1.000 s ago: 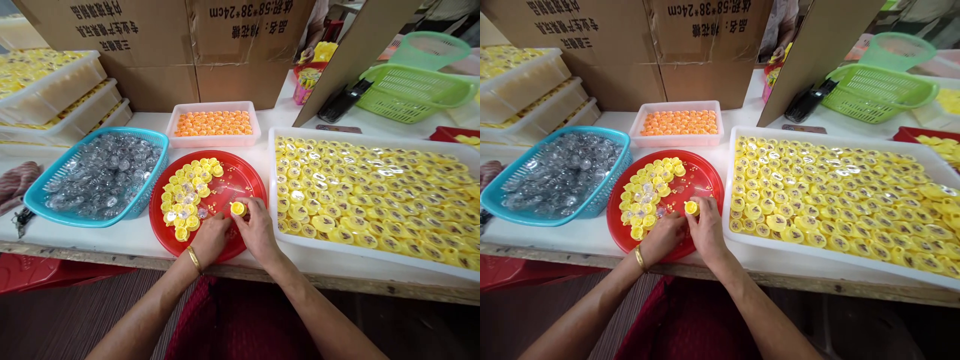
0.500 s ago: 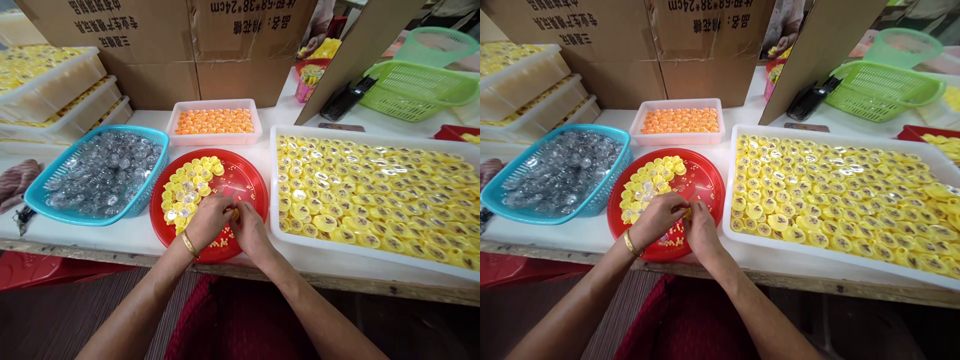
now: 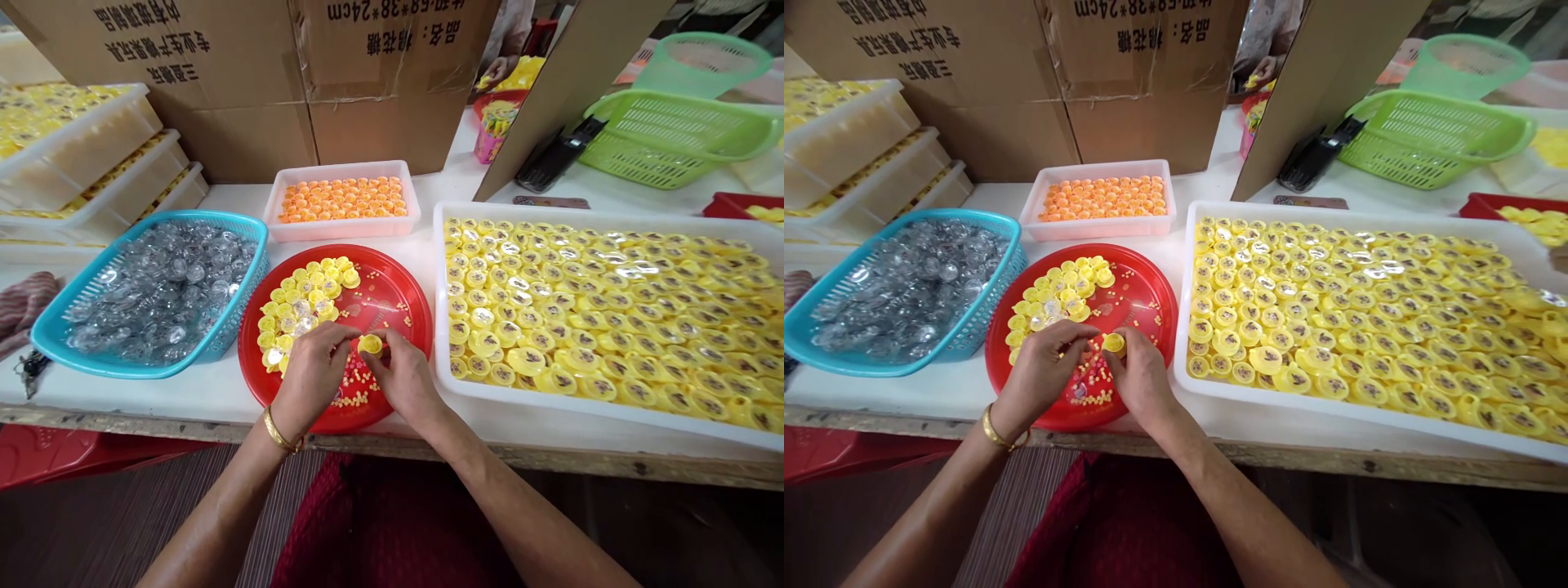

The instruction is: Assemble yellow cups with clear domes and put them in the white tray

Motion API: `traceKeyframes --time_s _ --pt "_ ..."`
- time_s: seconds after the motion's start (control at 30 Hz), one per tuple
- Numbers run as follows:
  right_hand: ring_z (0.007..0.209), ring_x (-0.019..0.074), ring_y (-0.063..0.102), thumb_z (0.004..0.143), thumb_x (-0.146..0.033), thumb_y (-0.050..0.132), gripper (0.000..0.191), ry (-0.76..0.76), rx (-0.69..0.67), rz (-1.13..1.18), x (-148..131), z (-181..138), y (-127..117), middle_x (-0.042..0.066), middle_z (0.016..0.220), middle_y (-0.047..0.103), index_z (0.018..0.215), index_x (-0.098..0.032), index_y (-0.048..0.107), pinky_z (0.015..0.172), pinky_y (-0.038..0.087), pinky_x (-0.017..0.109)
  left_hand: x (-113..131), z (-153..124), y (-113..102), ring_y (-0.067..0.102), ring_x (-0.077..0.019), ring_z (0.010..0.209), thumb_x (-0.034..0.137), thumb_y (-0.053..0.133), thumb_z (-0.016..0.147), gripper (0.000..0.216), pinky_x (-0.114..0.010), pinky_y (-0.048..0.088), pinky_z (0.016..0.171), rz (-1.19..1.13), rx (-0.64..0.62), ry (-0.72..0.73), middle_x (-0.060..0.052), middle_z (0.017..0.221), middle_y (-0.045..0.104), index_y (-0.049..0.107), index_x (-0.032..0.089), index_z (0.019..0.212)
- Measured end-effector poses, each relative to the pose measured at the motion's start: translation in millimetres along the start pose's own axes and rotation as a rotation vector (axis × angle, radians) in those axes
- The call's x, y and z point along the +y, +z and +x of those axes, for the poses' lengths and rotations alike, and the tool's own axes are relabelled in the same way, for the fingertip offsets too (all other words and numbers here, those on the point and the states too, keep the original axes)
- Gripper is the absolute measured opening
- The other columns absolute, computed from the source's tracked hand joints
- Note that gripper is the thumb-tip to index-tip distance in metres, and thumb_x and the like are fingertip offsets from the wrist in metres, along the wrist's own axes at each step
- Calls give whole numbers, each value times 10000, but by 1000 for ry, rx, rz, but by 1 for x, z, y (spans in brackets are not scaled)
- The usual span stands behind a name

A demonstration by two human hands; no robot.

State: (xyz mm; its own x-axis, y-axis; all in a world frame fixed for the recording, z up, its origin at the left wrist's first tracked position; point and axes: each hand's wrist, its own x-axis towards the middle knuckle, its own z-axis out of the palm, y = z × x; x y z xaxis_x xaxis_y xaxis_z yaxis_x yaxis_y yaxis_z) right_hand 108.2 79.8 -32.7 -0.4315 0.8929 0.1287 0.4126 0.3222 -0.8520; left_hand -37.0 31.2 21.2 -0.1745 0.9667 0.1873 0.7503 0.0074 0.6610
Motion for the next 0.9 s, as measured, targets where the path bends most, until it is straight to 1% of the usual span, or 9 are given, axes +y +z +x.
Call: traceKeyframes --time_s 0.07,0.17,0.23,0.3,0.37,0.5,0.63,0.8,0.9 --pt "785 214 660 858 -183 630 221 8 3 -11 -1 1 -1 56 954 674 1070 -177 569 734 516 314 -3 -6 3 634 -168 761 106 506 859 205 -284 475 715 101 -63 -2 -51 828 690 700 170 878" --pt "824 224 660 837 -151 605 263 13 45 -50 -2 2 -2 66 1019 672 1095 -182 565 778 519 338 -5 -13 12 620 -189 757 122 527 849 167 -297 471 702 280 -269 14 -66 807 651 691 155 846" --pt "873 229 656 819 -137 584 264 28 66 -44 -1 4 -3 63 1048 668 1076 -196 571 805 520 350 -5 -14 21 625 -213 799 152 558 839 145 -315 483 716 358 -384 52 -88 874 640 683 143 911" --pt "887 224 655 815 -146 568 230 57 78 5 0 5 -2 51 1031 673 1036 -208 580 802 524 348 -4 -13 32 632 -230 851 172 567 838 187 -334 495 745 379 -437 90 -122 998 627 667 130 989" --pt "869 213 658 815 -166 570 191 80 93 74 3 6 -2 41 998 677 1001 -209 586 784 530 339 -3 -10 42 639 -224 871 141 526 853 201 -331 498 766 353 -478 105 -142 1072 617 665 121 996" --pt "862 213 654 785 -185 619 175 99 119 102 5 7 -2 40 963 679 957 -201 593 798 522 349 -2 -9 52 639 -198 817 69 440 865 243 -301 496 745 311 -558 106 -135 963 649 677 105 904" --pt "927 225 637 772 -165 650 197 54 140 40 3 7 -1 54 997 672 959 -195 595 867 498 365 -7 -14 44 604 -193 743 29 472 798 221 -303 477 685 328 -486 54 -118 878 636 658 101 893" --pt "933 233 629 757 -104 673 255 -34 132 -49 1 4 4 65 1007 660 985 -181 589 847 498 356 -7 -7 21 525 -136 642 45 525 758 134 -250 414 607 138 -192 3 -20 722 564 606 152 753" --pt "875 229 633 760 -61 634 269 -73 91 -88 2 2 6 64 978 651 998 -176 583 778 504 336 -1 2 16 514 -120 637 59 538 772 124 -236 403 599 63 -106 39 -9 735 557 611 159 759"
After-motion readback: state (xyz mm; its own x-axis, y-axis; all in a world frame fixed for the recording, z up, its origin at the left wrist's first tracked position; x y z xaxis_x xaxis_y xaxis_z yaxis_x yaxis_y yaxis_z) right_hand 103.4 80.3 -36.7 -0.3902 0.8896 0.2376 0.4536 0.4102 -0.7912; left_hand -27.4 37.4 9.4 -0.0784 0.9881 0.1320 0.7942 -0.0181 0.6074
